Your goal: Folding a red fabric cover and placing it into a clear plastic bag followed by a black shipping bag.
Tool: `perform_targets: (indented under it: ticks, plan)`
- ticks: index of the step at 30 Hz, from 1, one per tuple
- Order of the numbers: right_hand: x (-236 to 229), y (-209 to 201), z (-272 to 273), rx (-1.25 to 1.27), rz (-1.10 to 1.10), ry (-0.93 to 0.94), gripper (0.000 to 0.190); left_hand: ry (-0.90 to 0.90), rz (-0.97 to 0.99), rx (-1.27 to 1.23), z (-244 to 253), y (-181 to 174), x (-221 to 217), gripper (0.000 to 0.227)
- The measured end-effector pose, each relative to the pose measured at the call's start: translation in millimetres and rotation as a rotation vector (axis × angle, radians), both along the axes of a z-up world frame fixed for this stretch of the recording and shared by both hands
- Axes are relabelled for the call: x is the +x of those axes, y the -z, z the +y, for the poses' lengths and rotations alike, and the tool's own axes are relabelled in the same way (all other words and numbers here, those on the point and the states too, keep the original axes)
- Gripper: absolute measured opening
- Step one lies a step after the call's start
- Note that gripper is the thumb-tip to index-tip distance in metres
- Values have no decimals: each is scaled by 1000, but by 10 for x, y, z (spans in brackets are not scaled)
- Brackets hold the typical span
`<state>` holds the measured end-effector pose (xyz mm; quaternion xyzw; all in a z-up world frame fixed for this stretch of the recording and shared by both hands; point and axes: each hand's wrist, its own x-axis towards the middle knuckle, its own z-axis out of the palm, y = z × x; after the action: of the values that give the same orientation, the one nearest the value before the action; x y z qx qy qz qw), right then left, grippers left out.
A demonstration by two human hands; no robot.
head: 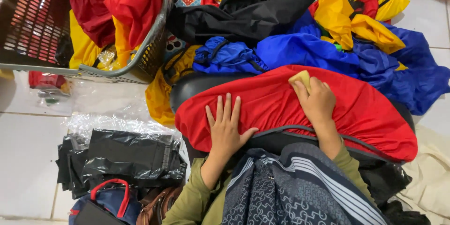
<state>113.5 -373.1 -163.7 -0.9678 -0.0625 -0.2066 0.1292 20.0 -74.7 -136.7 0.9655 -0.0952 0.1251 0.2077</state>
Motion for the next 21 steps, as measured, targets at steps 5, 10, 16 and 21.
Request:
perform_targets:
  ticks: [5,10,16,21]
  plan:
    - [-374,-138,912,214,40,-421,43,30,-132,-194,12,171,16,138]
    - [48,182,970,-13,-49,-627,34,16,-233,-325,52,209,13,156]
    - [204,-115,958,106,-56,-116,47,27,-297,-422,67,326,92,153]
    - [-225,49,1812,121,-8,-628,36,-38,-607,-385,54,495,152,154]
